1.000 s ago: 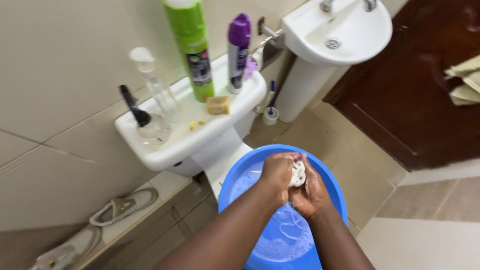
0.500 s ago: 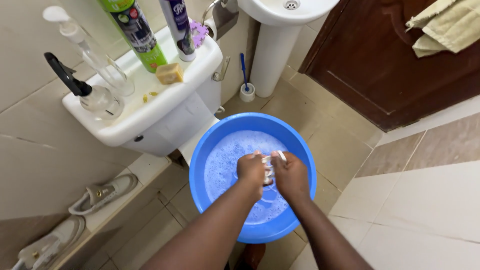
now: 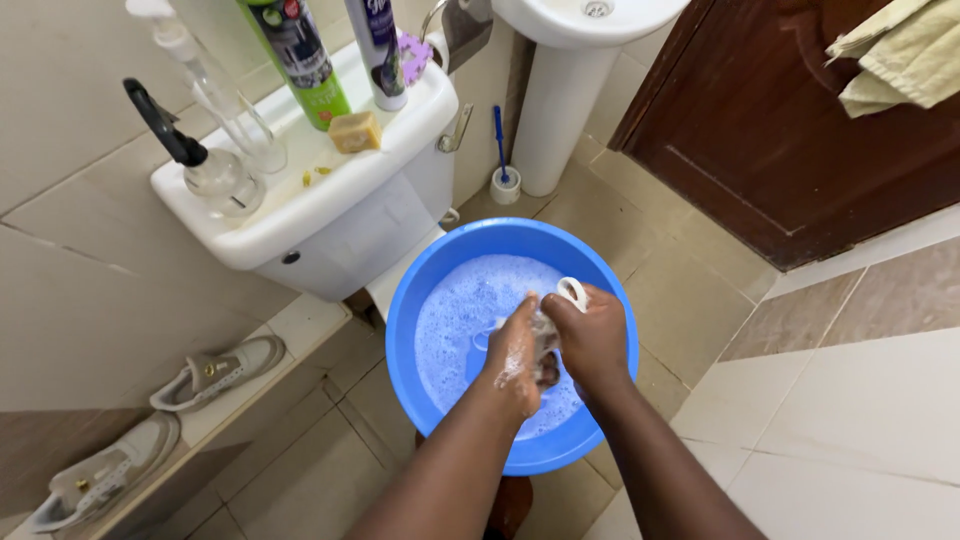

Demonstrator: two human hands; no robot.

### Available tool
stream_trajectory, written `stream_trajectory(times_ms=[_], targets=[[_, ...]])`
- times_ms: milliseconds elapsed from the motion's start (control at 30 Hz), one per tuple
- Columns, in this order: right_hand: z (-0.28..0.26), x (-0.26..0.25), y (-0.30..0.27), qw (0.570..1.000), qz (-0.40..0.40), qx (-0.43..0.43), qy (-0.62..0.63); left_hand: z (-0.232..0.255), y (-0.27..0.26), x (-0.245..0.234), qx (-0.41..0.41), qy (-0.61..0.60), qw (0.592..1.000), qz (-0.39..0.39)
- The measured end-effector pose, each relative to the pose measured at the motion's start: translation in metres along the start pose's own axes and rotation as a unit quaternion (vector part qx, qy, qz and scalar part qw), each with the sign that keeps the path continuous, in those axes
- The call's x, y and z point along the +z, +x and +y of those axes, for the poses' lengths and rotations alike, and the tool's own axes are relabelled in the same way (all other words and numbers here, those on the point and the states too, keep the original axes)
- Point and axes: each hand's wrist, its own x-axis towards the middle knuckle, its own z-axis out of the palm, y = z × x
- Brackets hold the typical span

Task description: Hand-washing a reusable cloth face mask in a basin of soapy water.

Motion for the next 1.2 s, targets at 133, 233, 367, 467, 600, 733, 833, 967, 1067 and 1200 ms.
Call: stream_trajectory(times_ms=[133,233,367,467,600,733,833,967,1067,1200], targets=[[-0.045,0.002,-0.02,0.987,-0.066,0.018,0.145,0.018,-0.031,0.01,-0.073,-0.095,0.992,-0.044],[-0.079,0.007,-0.035,0.956,-0.112,0.162,0.218,0.019,-0.006,0.006,0.018,-0.102,0.974,-0.203],[-0.071,-0.003,-0.036,0.972,-0.084,0.11,0.19,0.049,-0.047,0.027,0.04,-0.126,0.991,0.023],[-0.054,-0.013,-0.013,0.983,-0.011,0.129,0.133,0.068,-0.048,0.029,0.07,-0.148,0.985,0.062],[-0.032,-0.025,-0.001,0.946,-0.097,0.238,0.196,0.089,-0.059,0.037,0.189,0.056,0.979,0.056],[-0.034,-0.023,0.008,0.922,-0.173,0.249,0.242,0.111,-0.05,0.04,0.259,0.083,0.96,0.069],[-0.067,-0.009,0.005,0.909,-0.128,0.256,0.302,0.121,-0.043,0.04,0.301,0.062,0.95,0.06],[-0.114,0.024,-0.007,0.942,-0.026,0.195,0.272,0.117,-0.022,0.042,0.355,0.102,0.925,0.091],[-0.105,0.048,-0.01,0.981,-0.028,0.102,0.164,0.119,-0.034,0.049,0.333,0.133,0.924,0.129],[-0.116,0.066,-0.023,0.948,0.137,-0.232,-0.172,0.123,-0.046,0.055,0.184,0.094,0.97,0.125]])
